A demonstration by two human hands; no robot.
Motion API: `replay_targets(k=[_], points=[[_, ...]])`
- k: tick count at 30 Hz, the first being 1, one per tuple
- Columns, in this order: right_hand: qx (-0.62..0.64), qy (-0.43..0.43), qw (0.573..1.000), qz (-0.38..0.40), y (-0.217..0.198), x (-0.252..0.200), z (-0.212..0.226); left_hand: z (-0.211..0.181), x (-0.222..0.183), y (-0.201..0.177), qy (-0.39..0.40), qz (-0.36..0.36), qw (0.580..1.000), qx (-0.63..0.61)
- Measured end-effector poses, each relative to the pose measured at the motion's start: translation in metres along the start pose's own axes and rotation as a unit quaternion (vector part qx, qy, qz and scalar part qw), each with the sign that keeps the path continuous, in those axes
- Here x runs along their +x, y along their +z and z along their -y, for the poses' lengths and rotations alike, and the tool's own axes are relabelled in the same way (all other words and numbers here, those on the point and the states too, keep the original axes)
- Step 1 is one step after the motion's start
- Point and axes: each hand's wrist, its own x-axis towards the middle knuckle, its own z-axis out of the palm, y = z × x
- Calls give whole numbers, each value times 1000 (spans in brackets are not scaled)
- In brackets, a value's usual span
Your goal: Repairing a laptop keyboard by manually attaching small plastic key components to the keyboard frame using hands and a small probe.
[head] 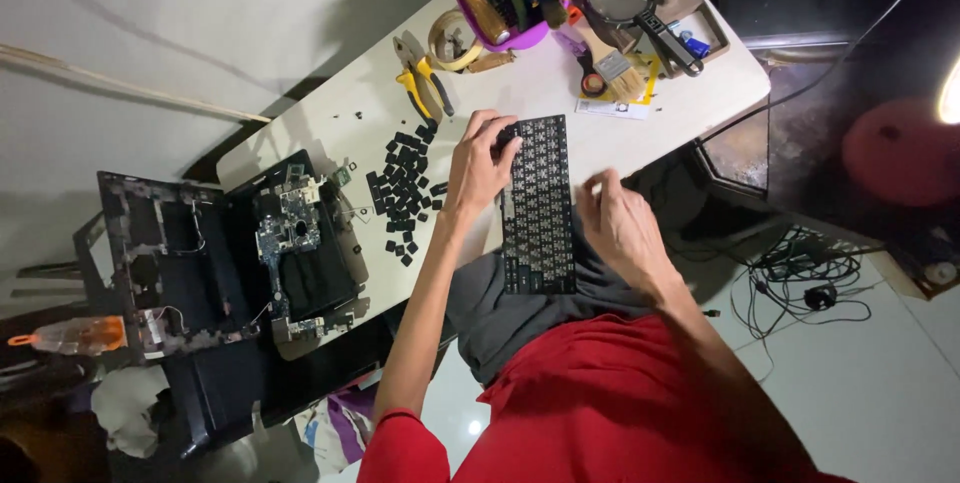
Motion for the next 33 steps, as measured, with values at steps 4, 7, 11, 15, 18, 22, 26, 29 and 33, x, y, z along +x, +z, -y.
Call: replay_targets(k=[4,7,11,15,18,22,26,29,33], points=[[73,104,991,52,11,-16,-9,-4,-2,3,2,-16,1000,1],[104,155,980,74,32,-21,-31,-11,-3,3,1,-22,1000,10],[164,134,977,36,50,-24,-50,-14,1,7,-10,-25,1000,-12],[189,82,978,-16,59,-31,-47,-22,5,5,-26,-7,998,-62],[219,77,972,-22,60,-30,-42,-24,7,4,-31,-1,997,-77],[225,77,971,-25,60,-28,-43,-9,11,7,-45,6,995,-90],[251,85,964,-25,59,-27,-47,-13,17,1,-37,33,994,-98],[276,83,957,-28,44,-22,-41,-16,21,-1,-41,59,992,-100],[307,89,947,-26,43,-22,-46,-6,24,3,-28,74,992,-94]])
